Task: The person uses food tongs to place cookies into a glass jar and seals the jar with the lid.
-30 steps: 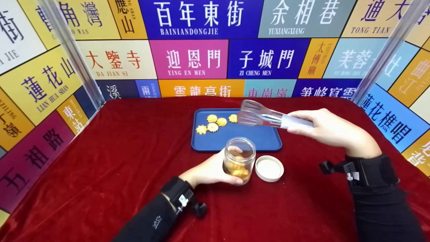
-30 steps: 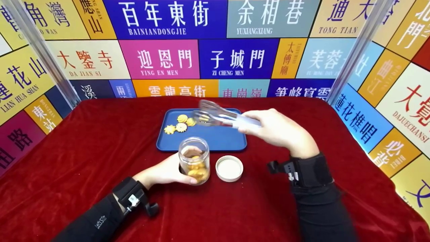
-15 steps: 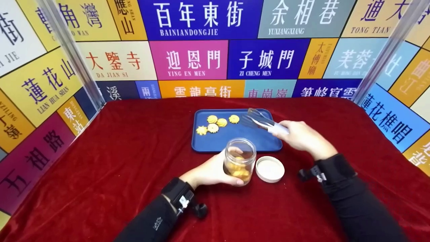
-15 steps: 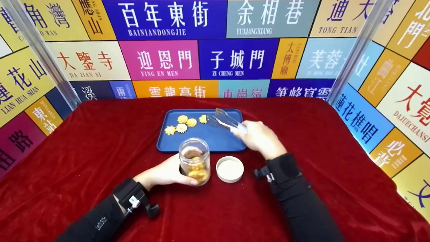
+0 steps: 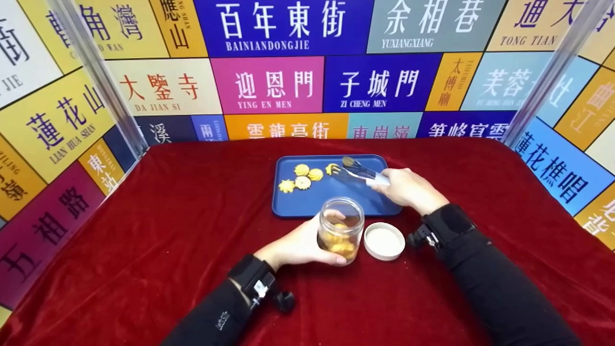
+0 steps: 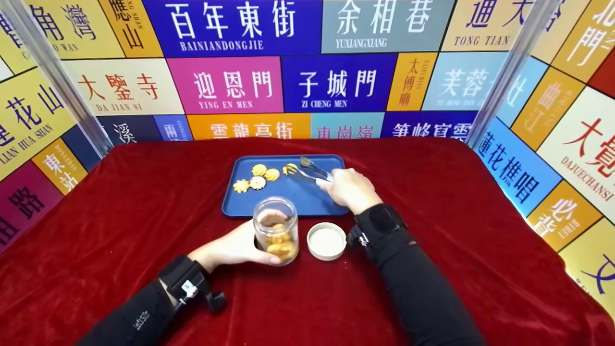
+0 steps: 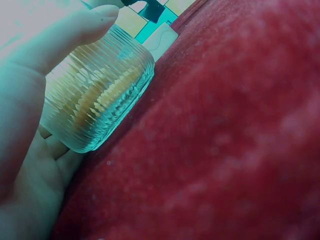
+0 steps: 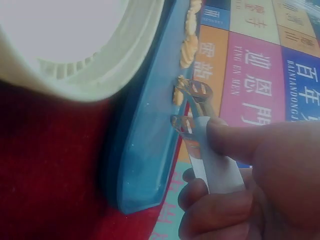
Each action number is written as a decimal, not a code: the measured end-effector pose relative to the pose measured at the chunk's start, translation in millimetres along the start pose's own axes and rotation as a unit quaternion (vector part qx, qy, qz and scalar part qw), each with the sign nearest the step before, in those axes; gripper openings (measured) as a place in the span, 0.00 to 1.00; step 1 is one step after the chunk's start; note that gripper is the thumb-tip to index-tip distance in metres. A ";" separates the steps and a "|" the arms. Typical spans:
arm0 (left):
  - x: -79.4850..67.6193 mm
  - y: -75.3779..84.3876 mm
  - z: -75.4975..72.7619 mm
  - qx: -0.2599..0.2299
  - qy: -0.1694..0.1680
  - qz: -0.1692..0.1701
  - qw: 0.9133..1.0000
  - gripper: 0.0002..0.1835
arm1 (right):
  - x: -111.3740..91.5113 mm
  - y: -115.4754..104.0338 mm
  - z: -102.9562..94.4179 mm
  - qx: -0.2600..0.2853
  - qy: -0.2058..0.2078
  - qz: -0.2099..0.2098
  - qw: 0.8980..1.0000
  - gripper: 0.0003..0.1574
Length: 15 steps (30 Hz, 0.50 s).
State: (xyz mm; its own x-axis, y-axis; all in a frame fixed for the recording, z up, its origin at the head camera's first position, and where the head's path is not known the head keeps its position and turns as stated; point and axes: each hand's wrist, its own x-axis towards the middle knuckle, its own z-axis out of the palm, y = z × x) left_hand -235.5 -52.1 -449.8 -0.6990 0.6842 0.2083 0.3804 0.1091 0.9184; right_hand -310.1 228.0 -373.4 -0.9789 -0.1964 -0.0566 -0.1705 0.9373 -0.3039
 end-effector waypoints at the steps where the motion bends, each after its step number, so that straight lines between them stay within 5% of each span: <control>1: -0.4 -0.7 -0.6 0.001 0.000 0.000 1.000 0.47 | 1.7 -1.5 1.5 -0.003 0.002 -0.001 1.000 0.35; 15: 2.4 -2.7 0.5 -0.012 -0.002 0.003 1.000 0.46 | -1.4 1.1 4.4 -0.031 0.028 -0.037 0.998 0.30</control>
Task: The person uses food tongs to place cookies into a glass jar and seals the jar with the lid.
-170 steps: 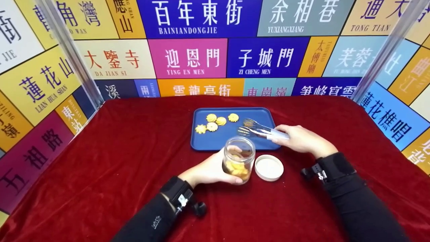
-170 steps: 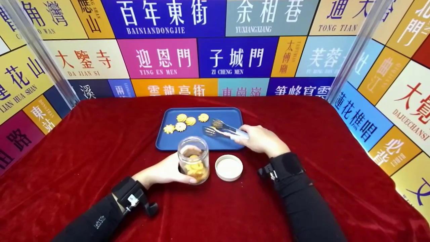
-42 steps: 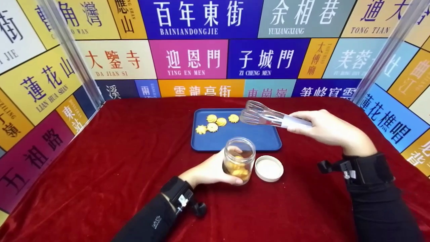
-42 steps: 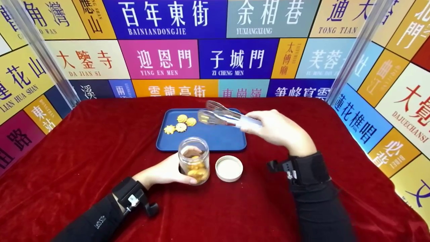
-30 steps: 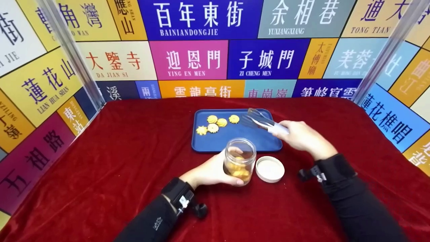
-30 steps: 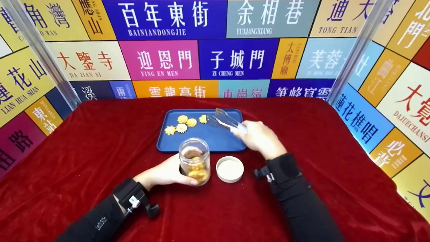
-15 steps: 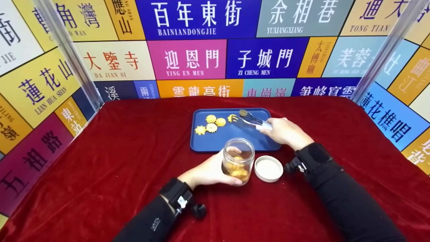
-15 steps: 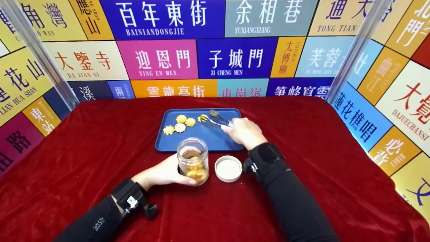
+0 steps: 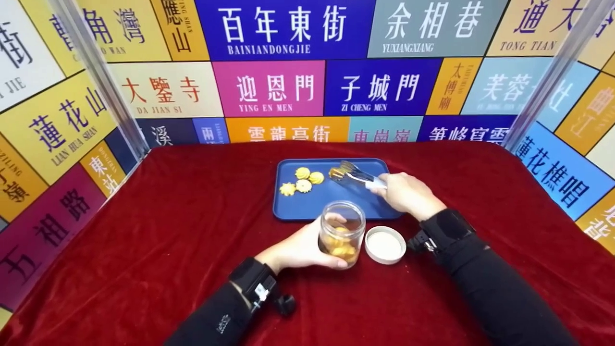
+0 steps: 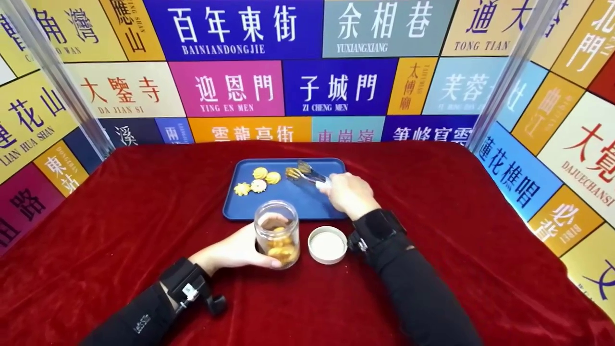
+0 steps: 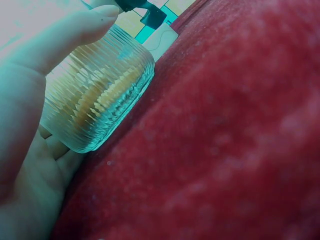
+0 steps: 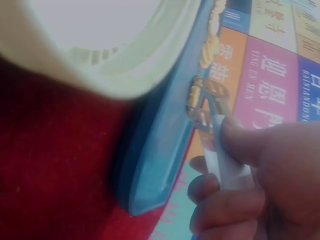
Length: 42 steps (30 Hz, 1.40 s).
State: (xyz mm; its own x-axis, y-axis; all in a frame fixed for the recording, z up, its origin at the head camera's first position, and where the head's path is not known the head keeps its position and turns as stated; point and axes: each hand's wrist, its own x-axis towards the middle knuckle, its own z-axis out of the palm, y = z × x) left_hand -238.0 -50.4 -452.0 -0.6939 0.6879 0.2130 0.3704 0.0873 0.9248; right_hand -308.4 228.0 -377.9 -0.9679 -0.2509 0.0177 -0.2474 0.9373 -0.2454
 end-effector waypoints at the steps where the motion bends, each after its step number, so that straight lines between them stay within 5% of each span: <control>1: 0.5 0.7 0.3 0.001 0.000 0.000 1.000 0.46 | -3.1 2.3 -1.6 0.002 -0.001 0.001 1.000 0.31; 8: 3.1 1.4 2.2 -0.001 -0.003 0.006 1.000 0.46 | -26.1 20.1 -11.6 0.034 -0.026 0.022 0.999 0.35; 16: 1.4 -1.4 2.5 0.008 0.002 -0.003 1.000 0.48 | -28.7 30.0 -13.9 0.046 -0.051 0.026 0.997 0.37; 28: 0.1 0.1 0.5 0.003 0.003 -0.001 1.000 0.48 | -19.2 25.3 3.4 0.032 0.001 0.001 0.999 0.30; 42: -0.7 2.7 0.9 0.005 0.002 -0.003 1.000 0.48 | -22.3 33.9 -4.0 0.026 0.026 -0.015 0.999 0.24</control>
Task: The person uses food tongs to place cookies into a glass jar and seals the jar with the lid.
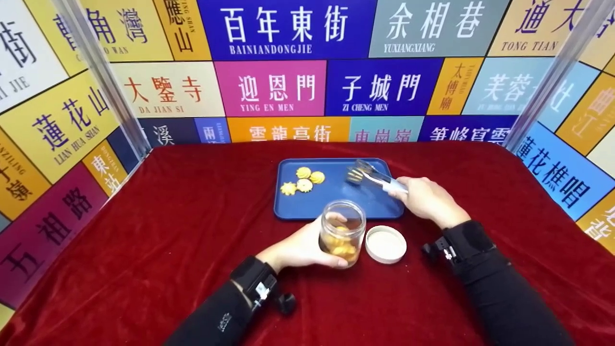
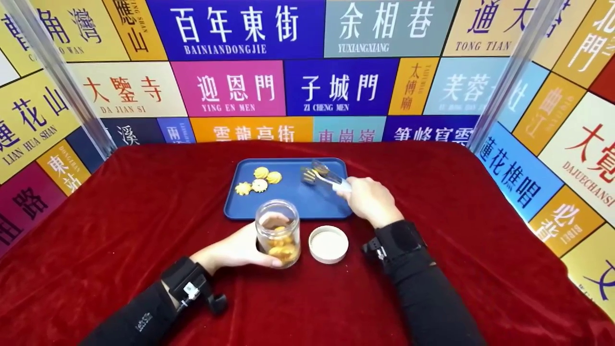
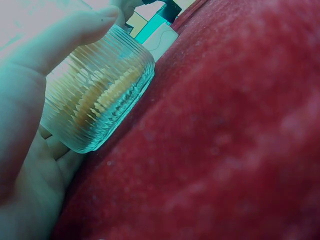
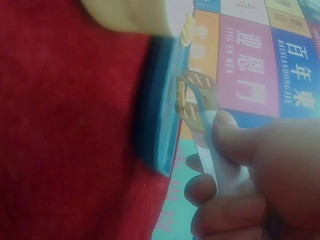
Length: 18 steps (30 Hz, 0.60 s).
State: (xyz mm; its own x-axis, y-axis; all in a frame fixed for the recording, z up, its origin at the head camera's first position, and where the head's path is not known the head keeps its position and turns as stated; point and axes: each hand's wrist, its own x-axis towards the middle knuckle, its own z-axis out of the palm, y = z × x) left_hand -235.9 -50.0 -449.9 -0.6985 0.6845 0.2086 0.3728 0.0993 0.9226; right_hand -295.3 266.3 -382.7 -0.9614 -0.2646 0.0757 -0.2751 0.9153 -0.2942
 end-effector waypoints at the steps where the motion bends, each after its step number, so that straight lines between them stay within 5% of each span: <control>1: 0.0 0.0 -0.3 0.001 0.000 0.000 1.000 0.48 | -0.1 1.1 -1.9 0.003 0.000 -0.001 1.000 0.23; 18: -0.7 0.6 -0.5 0.000 0.001 -0.003 1.000 0.46 | -15.9 -1.1 -49.2 0.028 0.002 0.006 1.000 0.37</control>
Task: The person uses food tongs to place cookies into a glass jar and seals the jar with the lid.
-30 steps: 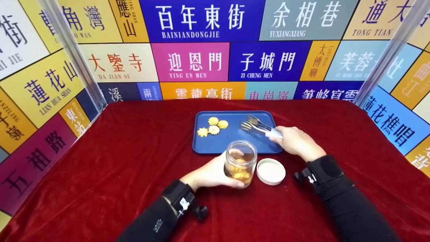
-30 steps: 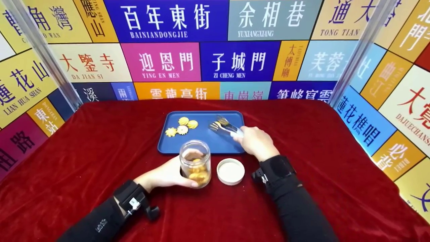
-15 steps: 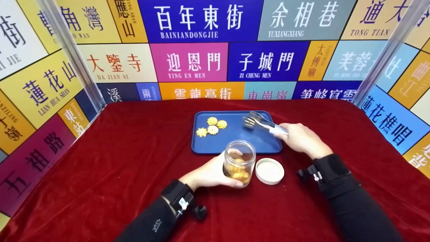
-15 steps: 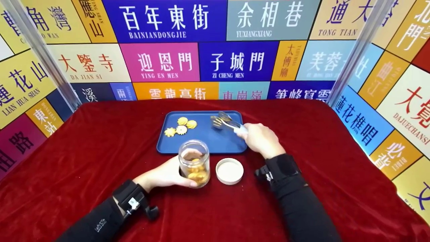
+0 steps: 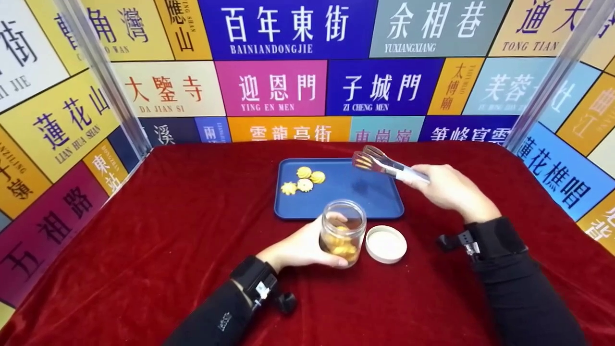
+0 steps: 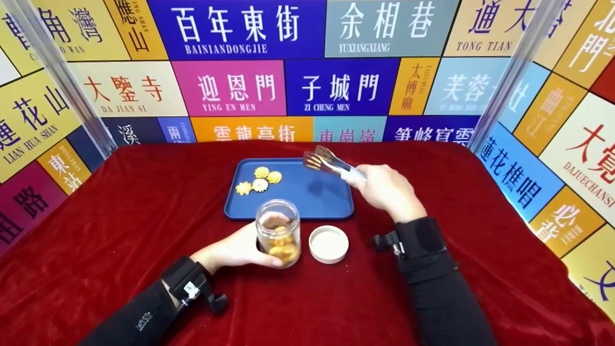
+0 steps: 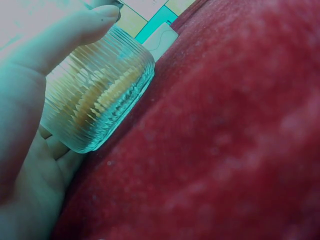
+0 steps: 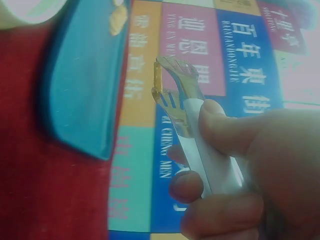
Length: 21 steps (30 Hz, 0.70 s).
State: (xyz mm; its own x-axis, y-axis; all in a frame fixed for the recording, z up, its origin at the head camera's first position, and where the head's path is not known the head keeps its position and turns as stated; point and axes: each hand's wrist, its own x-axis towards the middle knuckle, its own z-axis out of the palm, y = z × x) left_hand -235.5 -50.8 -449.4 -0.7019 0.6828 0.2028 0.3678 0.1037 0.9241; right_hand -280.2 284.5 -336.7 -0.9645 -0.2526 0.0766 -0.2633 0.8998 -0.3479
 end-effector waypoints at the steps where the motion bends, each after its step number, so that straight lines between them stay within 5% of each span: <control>1: 0.1 0.1 0.0 0.000 -0.001 0.000 1.000 0.46 | -1.8 -2.1 -2.8 0.001 0.003 0.000 1.000 0.39; 9: 0.1 -1.3 0.2 0.002 0.001 0.001 1.000 0.46 | -16.9 -19.1 -23.0 -0.008 0.031 -0.016 0.999 0.38; 21: 0.0 -1.2 -0.3 0.001 0.001 0.000 1.000 0.47 | -38.1 -34.9 -47.1 -0.030 0.074 -0.127 0.989 0.24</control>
State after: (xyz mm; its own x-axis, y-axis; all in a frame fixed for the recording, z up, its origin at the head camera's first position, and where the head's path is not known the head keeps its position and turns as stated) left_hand -236.1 -51.1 -450.4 -0.7034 0.6811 0.2032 0.3690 0.1056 0.9234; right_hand -235.1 279.4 -283.4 -0.8581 -0.4229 0.2912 -0.4940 0.8346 -0.2438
